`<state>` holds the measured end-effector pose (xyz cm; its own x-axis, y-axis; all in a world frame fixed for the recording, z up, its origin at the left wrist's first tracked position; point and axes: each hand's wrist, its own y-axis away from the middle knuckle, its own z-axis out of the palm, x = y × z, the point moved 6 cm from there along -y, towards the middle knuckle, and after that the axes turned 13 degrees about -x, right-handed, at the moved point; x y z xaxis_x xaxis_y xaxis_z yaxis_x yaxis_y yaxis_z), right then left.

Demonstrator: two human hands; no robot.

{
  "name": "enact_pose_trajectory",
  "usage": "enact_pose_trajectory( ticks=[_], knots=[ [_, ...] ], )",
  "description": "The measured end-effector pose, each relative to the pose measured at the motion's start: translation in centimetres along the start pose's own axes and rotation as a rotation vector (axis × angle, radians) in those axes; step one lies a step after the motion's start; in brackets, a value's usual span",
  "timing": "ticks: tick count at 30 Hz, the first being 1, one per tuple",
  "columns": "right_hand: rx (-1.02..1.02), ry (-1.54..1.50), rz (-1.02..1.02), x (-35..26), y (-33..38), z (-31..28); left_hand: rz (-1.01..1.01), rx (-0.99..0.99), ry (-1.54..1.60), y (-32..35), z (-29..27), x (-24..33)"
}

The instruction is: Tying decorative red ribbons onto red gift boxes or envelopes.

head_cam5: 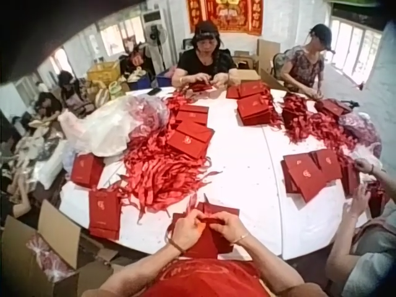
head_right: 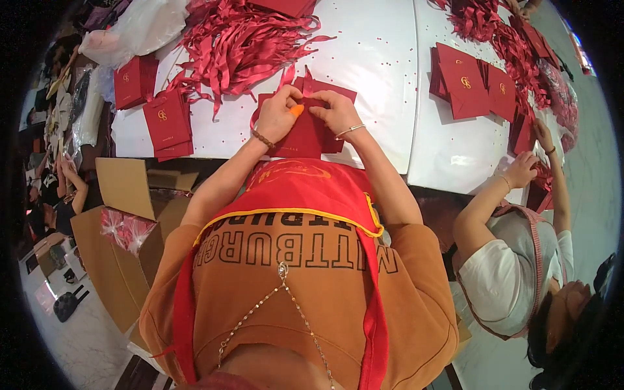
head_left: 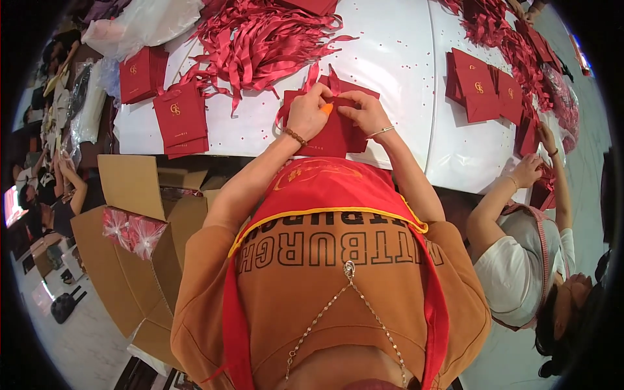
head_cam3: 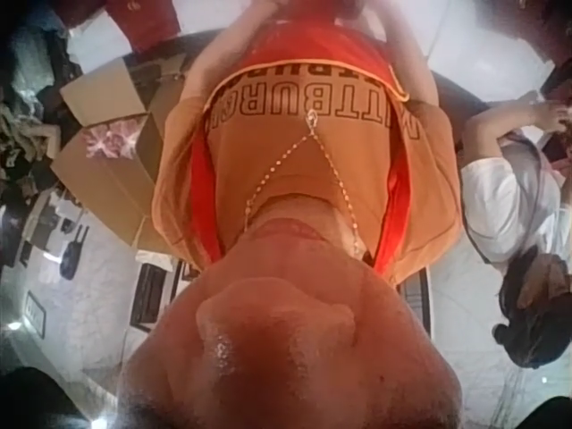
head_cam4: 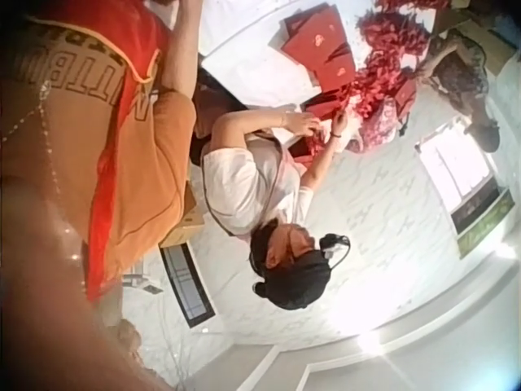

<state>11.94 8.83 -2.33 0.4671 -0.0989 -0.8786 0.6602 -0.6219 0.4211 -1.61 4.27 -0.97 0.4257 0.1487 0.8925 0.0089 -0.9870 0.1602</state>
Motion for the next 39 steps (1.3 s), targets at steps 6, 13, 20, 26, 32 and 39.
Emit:
enact_pose_trajectory(
  ticks=[6, 13, 20, 26, 32, 39],
  knots=[
    [-0.029, -0.004, -0.071, 0.0, 0.1, 0.0, -0.044, -0.054, 0.003, -0.4, 0.4, -0.8],
    [-0.011, 0.102, -0.105, -0.2, -0.1, 0.3, -0.245, -0.141, 0.386, -0.4, 1.3, -2.7],
    [0.098, 0.309, -0.211, -0.7, 0.4, 0.4, 0.004, 0.026, -0.092, 0.3, 0.7, 0.2],
    [0.072, 0.286, -0.205, -0.6, 0.6, 0.4, -0.034, -0.078, -0.056, -0.3, 0.4, -0.3],
    [0.108, 0.163, -0.167, -0.8, 0.7, 0.2, -0.006, -0.036, -0.074, -0.4, 0.1, 0.8],
    [0.212, 0.16, -0.236, -0.4, 0.8, 0.8, -0.079, -0.03, 0.046, -0.7, 0.3, -0.9]
  ],
)
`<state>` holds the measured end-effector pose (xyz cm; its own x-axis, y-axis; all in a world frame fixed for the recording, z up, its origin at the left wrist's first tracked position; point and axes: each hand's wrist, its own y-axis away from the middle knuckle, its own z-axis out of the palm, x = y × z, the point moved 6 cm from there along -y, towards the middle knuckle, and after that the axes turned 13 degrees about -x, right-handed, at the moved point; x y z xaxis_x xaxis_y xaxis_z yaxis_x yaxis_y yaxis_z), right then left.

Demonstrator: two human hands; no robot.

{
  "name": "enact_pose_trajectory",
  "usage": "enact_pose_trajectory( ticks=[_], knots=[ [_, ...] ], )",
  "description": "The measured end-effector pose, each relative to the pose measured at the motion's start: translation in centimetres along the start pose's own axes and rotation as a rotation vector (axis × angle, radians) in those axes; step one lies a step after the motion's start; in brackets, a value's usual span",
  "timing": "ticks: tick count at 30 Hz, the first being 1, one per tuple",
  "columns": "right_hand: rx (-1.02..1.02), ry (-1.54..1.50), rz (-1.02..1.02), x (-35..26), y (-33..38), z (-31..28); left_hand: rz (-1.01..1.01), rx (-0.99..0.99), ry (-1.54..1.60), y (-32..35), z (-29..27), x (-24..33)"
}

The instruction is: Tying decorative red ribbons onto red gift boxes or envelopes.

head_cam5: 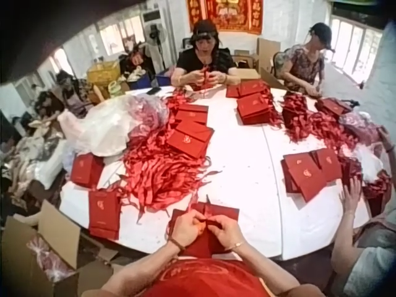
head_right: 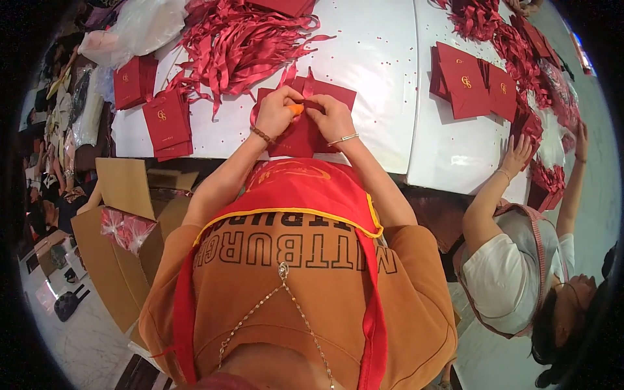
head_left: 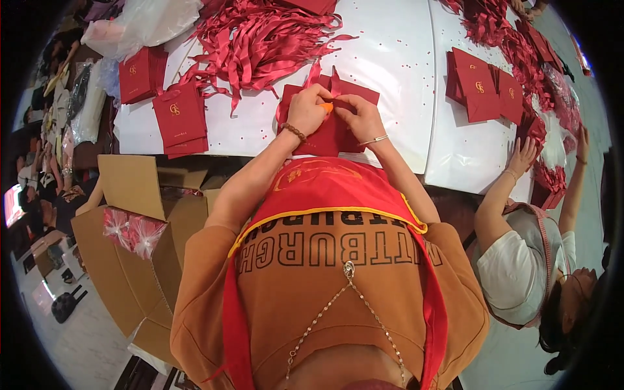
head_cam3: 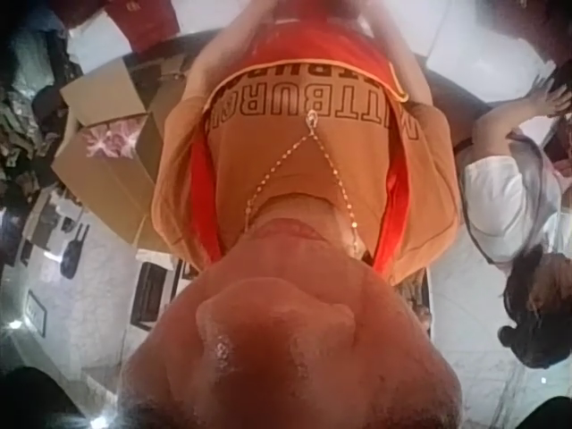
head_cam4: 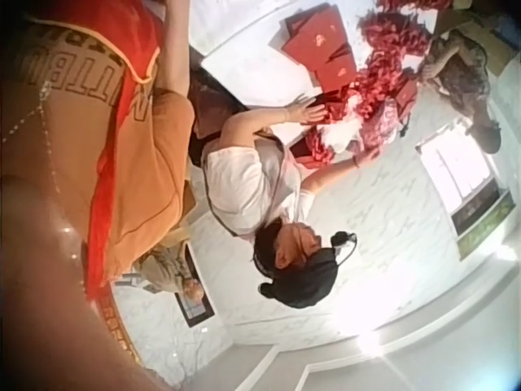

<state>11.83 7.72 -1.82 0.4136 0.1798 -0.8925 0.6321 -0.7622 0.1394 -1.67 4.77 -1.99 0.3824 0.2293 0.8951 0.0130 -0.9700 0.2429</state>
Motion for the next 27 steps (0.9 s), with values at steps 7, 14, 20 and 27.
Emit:
enact_pose_trajectory(
  ticks=[7, 14, 20, 27],
  knots=[
    [0.02, 0.074, -0.129, -1.0, 0.7, -0.1, -0.116, -0.077, 0.411, 0.1, 0.5, -1.3],
    [-0.003, -0.053, -0.023, -0.3, 0.2, 0.0, 0.174, 0.071, -0.259, 1.1, 0.0, 2.1],
    [0.1, 0.142, -0.156, -1.8, 0.8, -0.4, 0.295, 0.1, -0.357, 1.0, 1.0, 3.1],
    [-0.032, -0.006, -0.106, -1.4, -0.3, -0.1, 0.052, -0.016, 0.323, -0.1, 0.5, -1.2]
  ],
)
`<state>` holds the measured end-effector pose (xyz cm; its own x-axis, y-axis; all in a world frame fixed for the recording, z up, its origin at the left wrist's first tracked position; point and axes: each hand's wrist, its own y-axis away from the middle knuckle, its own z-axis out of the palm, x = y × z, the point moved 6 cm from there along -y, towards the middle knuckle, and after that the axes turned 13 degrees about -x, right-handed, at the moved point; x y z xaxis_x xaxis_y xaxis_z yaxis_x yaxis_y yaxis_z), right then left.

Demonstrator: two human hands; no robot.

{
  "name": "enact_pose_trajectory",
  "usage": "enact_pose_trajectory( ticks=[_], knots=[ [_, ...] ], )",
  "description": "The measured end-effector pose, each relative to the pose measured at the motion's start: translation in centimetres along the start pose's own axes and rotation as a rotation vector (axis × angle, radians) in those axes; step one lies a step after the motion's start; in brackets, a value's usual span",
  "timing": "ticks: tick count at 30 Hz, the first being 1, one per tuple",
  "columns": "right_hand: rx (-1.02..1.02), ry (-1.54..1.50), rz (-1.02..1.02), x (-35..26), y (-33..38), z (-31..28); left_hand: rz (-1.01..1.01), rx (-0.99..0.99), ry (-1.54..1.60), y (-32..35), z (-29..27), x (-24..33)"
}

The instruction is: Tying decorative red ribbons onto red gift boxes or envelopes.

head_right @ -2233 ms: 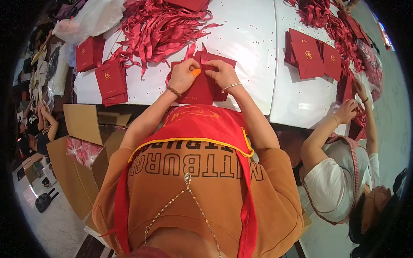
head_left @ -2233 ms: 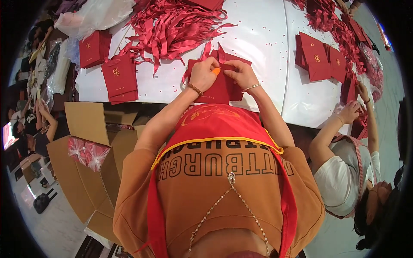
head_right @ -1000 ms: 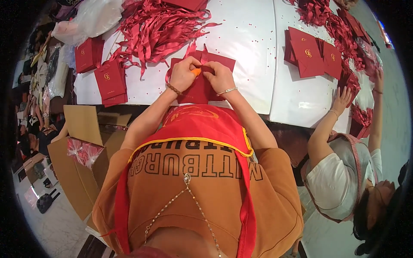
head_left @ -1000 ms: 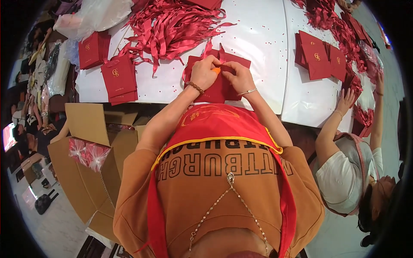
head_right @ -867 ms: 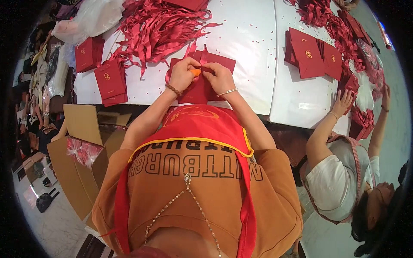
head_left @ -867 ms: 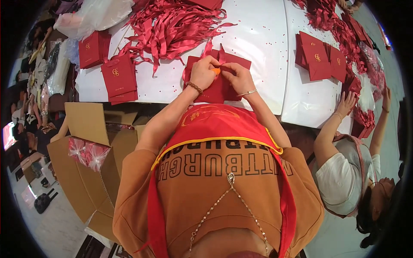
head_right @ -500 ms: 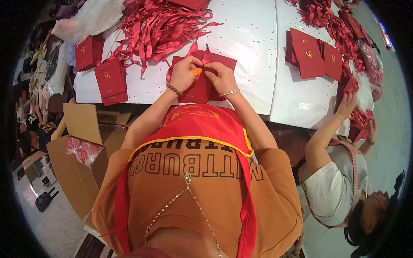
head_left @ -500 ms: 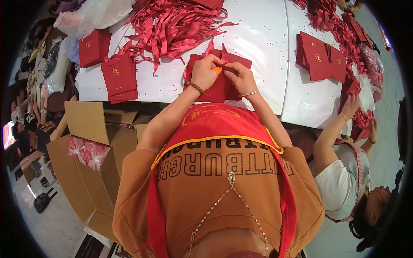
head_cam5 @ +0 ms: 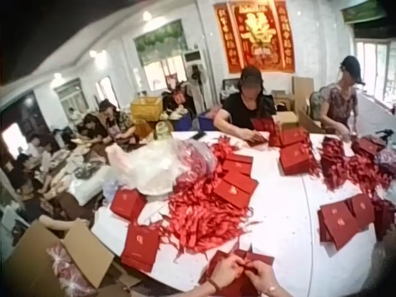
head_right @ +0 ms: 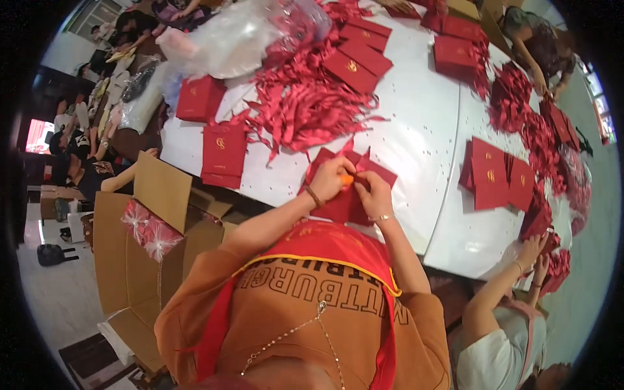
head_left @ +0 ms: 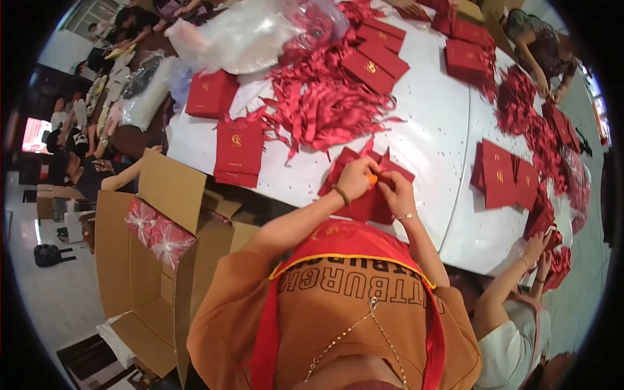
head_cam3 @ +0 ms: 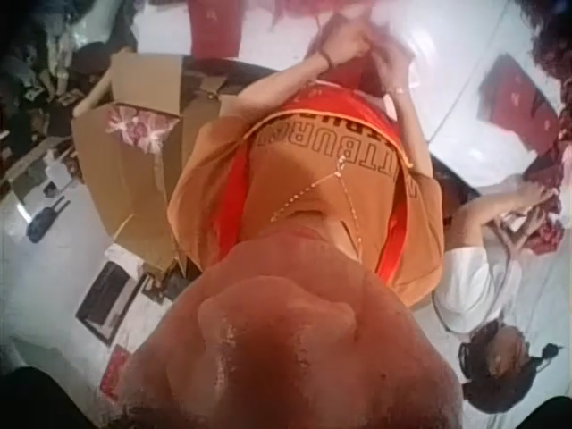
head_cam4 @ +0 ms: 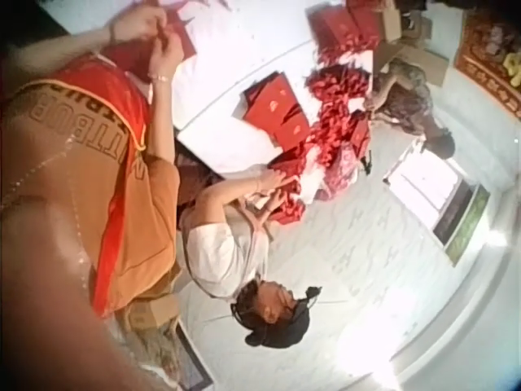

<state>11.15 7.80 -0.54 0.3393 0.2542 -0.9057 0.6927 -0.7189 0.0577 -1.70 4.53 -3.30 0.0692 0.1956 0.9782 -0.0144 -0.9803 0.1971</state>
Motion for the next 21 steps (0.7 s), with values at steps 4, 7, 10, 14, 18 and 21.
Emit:
enact_pose_trajectory(
  ticks=[4, 7, 10, 14, 18, 21],
  knots=[
    [-0.052, -0.019, -0.051, 1.1, -0.4, 0.2, 0.324, 0.152, -0.55, 1.6, 0.6, 4.3],
    [-0.075, -0.078, 0.032, 1.7, -0.6, 0.5, 0.291, 0.137, -0.561, 1.9, 0.9, 4.4],
    [-0.114, -0.131, 0.126, 1.9, -0.2, 0.0, 0.245, 0.15, -0.467, 1.5, 0.6, 3.9],
    [-0.072, 0.002, -0.046, 0.2, -0.7, -0.4, 0.073, 0.054, 0.17, 0.2, 0.1, -0.2],
    [-0.119, 0.045, -0.045, -0.2, -1.4, -0.5, 0.223, 0.102, -0.489, 1.3, 0.4, 4.8],
    [-0.143, -0.018, 0.032, -0.3, -1.5, -0.9, 0.259, 0.116, -0.532, 1.2, 0.3, 4.4]
  ],
)
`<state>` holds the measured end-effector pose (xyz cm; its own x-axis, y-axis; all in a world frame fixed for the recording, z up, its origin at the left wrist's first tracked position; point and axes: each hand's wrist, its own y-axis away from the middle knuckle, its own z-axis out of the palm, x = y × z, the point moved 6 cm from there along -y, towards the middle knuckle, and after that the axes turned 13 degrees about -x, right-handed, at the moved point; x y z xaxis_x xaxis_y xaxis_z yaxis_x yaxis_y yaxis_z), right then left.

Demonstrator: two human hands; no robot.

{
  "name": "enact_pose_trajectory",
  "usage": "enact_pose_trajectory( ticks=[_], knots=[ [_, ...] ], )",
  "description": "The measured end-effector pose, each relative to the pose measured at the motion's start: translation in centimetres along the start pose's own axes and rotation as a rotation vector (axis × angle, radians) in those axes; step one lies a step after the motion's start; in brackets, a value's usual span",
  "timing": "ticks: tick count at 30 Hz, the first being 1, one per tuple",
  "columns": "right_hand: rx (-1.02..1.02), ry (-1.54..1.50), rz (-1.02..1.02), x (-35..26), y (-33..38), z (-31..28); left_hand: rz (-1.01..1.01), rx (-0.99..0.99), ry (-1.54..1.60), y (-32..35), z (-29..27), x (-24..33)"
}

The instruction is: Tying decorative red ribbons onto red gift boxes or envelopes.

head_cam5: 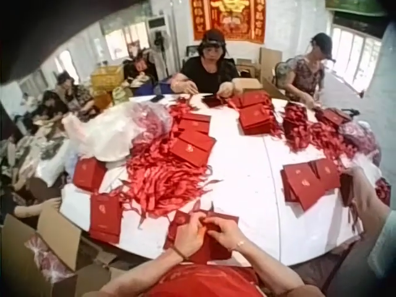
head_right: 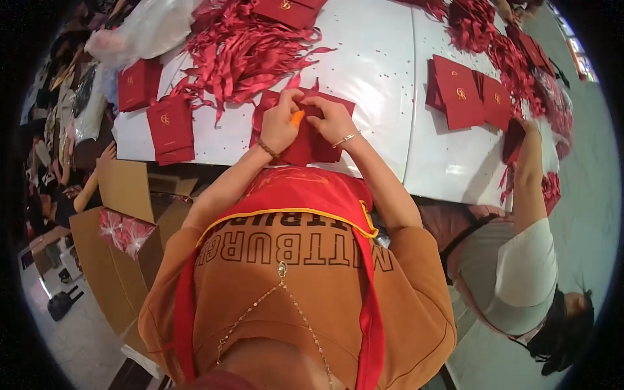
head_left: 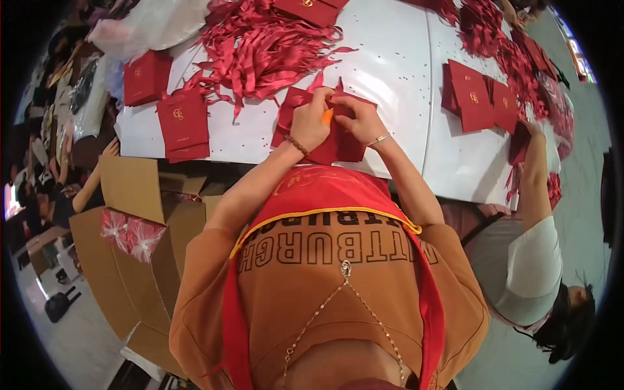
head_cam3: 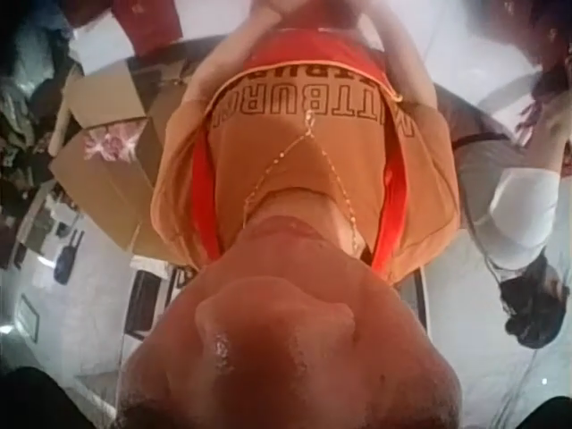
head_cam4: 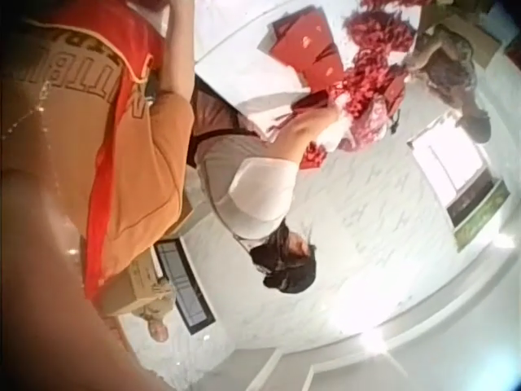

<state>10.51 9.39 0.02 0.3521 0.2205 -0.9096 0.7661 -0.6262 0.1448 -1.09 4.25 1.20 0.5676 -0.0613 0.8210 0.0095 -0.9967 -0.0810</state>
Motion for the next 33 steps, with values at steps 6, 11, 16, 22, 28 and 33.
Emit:
enact_pose_trajectory(
  ticks=[6, 11, 16, 22, 28, 33],
  knots=[
    [-0.096, 0.031, 0.034, 0.1, 0.4, 0.6, -0.049, -0.172, 0.014, -0.7, -0.3, 0.5],
    [-0.089, 0.076, 0.044, 0.3, 0.2, 0.6, -0.198, -0.298, 0.341, -0.8, 0.4, -2.1],
    [-0.014, 0.03, 0.057, 0.5, 0.5, 0.3, -0.255, -0.309, 0.356, -0.6, 0.5, -2.6],
    [-0.031, 0.11, 0.09, 0.1, 0.8, 0.2, -0.108, -0.257, -0.192, -0.7, -0.6, -0.7],
    [0.036, 0.222, -0.101, -1.6, 1.3, 0.9, -0.089, -0.526, -0.301, -2.2, -3.0, 0.6],
    [-0.01, 0.319, -0.188, -3.0, 1.0, 2.5, -0.036, -0.95, -0.344, -3.9, -1.6, -0.6]
  ],
)
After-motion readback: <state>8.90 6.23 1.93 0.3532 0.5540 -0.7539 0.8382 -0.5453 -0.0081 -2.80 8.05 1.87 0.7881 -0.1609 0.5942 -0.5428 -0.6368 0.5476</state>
